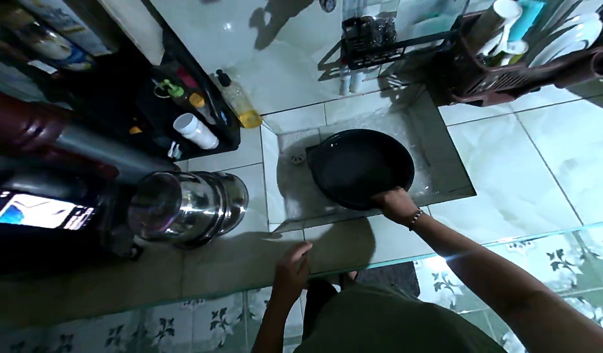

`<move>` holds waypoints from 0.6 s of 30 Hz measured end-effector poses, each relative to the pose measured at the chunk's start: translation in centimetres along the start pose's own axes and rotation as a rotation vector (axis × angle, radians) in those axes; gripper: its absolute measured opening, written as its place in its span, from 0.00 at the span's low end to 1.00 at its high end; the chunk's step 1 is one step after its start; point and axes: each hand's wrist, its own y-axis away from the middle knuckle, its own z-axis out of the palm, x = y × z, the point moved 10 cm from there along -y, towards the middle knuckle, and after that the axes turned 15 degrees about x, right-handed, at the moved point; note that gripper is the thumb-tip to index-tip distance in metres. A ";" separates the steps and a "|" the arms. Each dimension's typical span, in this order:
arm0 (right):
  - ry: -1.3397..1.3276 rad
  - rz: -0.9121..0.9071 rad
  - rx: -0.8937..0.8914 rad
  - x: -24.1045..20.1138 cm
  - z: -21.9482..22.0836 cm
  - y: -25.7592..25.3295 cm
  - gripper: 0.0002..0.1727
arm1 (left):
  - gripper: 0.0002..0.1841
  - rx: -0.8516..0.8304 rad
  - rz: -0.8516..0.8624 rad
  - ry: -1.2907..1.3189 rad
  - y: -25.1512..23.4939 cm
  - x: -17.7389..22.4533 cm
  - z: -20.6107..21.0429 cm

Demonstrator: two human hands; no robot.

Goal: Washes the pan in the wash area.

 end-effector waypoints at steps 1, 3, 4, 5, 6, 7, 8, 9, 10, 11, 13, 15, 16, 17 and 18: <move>0.025 -0.028 0.004 0.3 0.5 0.1 0.13 | 0.16 -0.003 0.013 0.008 0.1 0.0 0.0; 0.049 -0.054 0.016 0.9 1.1 0.4 0.13 | 0.16 -0.010 0.030 0.020 0.2 -0.1 0.0; 0.060 -0.056 0.012 1.3 1.4 0.5 0.12 | 0.16 -0.017 0.036 0.026 0.1 -0.2 -0.1; 0.065 -0.058 0.014 1.6 1.5 0.6 0.12 | 0.16 -0.022 0.045 0.035 -0.1 -0.4 -0.2; 0.074 -0.058 0.021 2.0 1.5 0.7 0.12 | 0.16 -0.031 0.057 0.047 -0.3 -0.8 -0.2; 0.087 -0.057 0.028 2.4 1.5 0.7 0.12 | 0.16 -0.038 0.067 0.065 -0.6 -1.2 -0.3; 0.103 -0.049 0.028 3.0 1.7 0.7 0.12 | 0.16 -0.049 0.064 0.087 -1.0 -1.6 -0.3; 0.112 -0.034 0.026 3.5 1.7 0.7 0.12 | 0.16 -0.068 0.051 0.099 -1.6 -2.0 -0.4; 0.124 -0.017 0.029 4.1 1.7 0.6 0.12 | 0.16 -0.090 0.037 0.096 -2.2 -2.4 -0.3; 0.134 0.003 0.034 4.8 1.6 0.5 0.12 | 0.16 -0.113 0.029 0.077 -2.8 -2.7 -0.2; 0.135 0.050 0.067 6.2 1.3 0.5 0.13 | 0.17 -0.163 0.037 0.019 -4.2 -2.9 -0.1; 0.130 0.161 0.045 7.4 1.1 0.6 0.16 | 0.17 -0.197 0.059 -0.027 -6.2 -3.0 -0.2; 0.128 0.220 0.015 7.8 1.1 0.7 0.19 | 0.17 -0.223 0.059 -0.054 -7.4 -3.2 -0.2; 0.122 0.260 0.013 7.9 0.9 0.8 0.20 | 0.18 -0.247 0.057 -0.085 -8.7 -3.4 -0.2; 0.100 0.288 0.049 8.0 0.5 0.9 0.21 | 0.18 -0.274 0.050 -0.123 -10.1 -3.7 -0.2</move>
